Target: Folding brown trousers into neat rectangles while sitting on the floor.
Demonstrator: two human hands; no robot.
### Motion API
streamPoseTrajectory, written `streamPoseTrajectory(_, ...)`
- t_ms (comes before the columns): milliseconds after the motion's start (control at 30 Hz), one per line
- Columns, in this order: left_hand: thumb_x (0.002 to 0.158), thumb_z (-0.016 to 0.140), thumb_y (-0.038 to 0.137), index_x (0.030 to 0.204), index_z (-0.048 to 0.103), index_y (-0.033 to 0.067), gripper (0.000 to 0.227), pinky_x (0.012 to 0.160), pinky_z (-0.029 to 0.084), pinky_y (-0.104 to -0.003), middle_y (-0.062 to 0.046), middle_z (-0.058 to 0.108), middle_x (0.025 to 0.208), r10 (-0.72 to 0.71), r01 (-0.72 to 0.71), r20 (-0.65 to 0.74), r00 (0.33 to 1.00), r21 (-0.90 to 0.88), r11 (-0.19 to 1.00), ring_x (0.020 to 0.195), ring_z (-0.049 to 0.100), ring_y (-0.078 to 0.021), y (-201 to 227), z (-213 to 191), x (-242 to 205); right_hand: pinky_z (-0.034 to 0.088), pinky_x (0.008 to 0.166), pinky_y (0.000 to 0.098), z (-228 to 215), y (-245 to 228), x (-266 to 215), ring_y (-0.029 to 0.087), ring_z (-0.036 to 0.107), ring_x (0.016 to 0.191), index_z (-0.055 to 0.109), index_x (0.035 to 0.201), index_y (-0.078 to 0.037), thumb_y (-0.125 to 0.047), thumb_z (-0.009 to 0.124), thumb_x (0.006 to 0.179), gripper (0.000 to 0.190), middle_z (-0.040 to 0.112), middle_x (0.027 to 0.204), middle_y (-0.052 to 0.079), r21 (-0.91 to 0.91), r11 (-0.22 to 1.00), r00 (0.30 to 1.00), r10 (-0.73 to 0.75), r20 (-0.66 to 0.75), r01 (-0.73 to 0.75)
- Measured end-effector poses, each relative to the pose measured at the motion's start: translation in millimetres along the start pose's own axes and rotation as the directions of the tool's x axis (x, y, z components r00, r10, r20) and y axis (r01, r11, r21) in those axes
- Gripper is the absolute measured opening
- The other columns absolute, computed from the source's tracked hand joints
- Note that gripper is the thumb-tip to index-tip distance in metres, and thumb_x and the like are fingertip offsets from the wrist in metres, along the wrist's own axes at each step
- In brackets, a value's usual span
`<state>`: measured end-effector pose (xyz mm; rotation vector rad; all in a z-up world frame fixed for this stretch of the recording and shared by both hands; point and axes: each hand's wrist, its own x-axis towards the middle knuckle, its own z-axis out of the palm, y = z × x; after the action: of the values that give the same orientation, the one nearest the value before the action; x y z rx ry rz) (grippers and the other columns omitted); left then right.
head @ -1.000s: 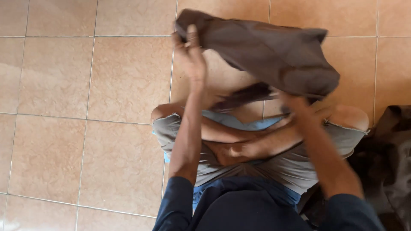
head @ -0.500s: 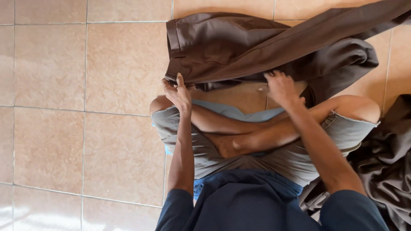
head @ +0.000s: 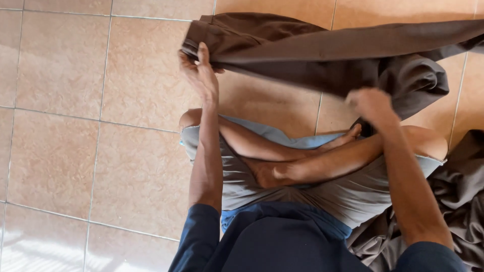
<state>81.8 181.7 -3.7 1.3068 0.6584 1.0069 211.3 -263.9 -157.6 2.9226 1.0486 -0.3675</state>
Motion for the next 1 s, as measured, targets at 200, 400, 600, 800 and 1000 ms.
streamPoseTrajectory(200,0.09,0.069,0.011,0.09,0.057,0.0021,0.015,0.026,0.04,-0.023,-0.007,0.062,0.07,-0.024,0.025,-0.014,1.0,0.069,0.997,0.04,0.046,-0.0102,-39.5,-20.7,-13.7,0.056,0.085,0.0406,-1.4,-45.2,-22.1,0.034,0.073,0.094,0.073,0.124,-0.01,-0.037,0.061,0.089,0.046,0.079,0.109,0.008,0.294,0.95,0.946,-0.001,0.326,-0.1)
streamPoseTrajectory(400,0.087,0.066,0.028,0.098,0.063,-0.0011,0.031,0.072,0.056,-0.034,-0.014,0.072,0.088,-0.036,0.079,-0.115,0.993,0.397,0.914,0.071,0.066,-0.023,-86.2,-85.2,-15.6,0.052,0.051,0.0308,-34.1,-78.7,-7.7,0.024,0.064,0.06,0.052,0.132,-0.004,-0.019,0.085,0.085,0.059,0.061,0.125,0.012,-0.035,0.999,0.852,0.013,-0.523,-0.037)
streamPoseTrajectory(600,0.088,0.068,0.019,0.09,0.063,0.0001,0.02,0.066,0.049,-0.028,-0.008,0.067,0.079,-0.037,0.072,-0.163,0.986,0.211,0.975,0.067,0.056,-0.0159,-93.4,-89.2,-19.2,0.058,0.053,0.0426,-51.8,-82.3,55.4,0.035,0.069,0.056,0.049,0.14,-0.009,-0.004,0.082,0.083,0.066,0.049,0.145,0.019,-0.047,0.997,0.891,0.027,-0.454,-0.054)
streamPoseTrajectory(800,0.087,0.07,0.022,0.098,0.066,-0.0071,0.031,0.073,0.054,-0.031,-0.015,0.071,0.084,0.018,0.03,-0.215,0.976,0.218,0.976,0.073,0.062,-0.021,-100.1,-95.4,-22.7,0.054,0.07,0.0384,-118.7,-96.8,5.0,0.029,0.064,0.074,0.066,0.109,0.011,0.029,0.062,0.084,0.03,0.068,0.104,0.022,0.234,0.925,0.614,0.0,-0.789,0.3)
streamPoseTrajectory(1000,0.089,0.078,0.036,0.101,0.062,0.0069,0.035,0.101,0.05,-0.046,-0.02,0.065,0.103,-0.136,0.201,-0.277,0.951,0.222,0.954,0.099,0.065,-0.0275,-111.7,-91.3,-18.0,0.055,0.07,0.0472,32.6,-51.1,-22.9,0.038,0.07,0.073,0.068,0.095,-0.014,-0.01,0.067,0.09,0.007,0.064,0.077,0.013,0.162,0.981,0.984,-0.08,-0.159,0.106)
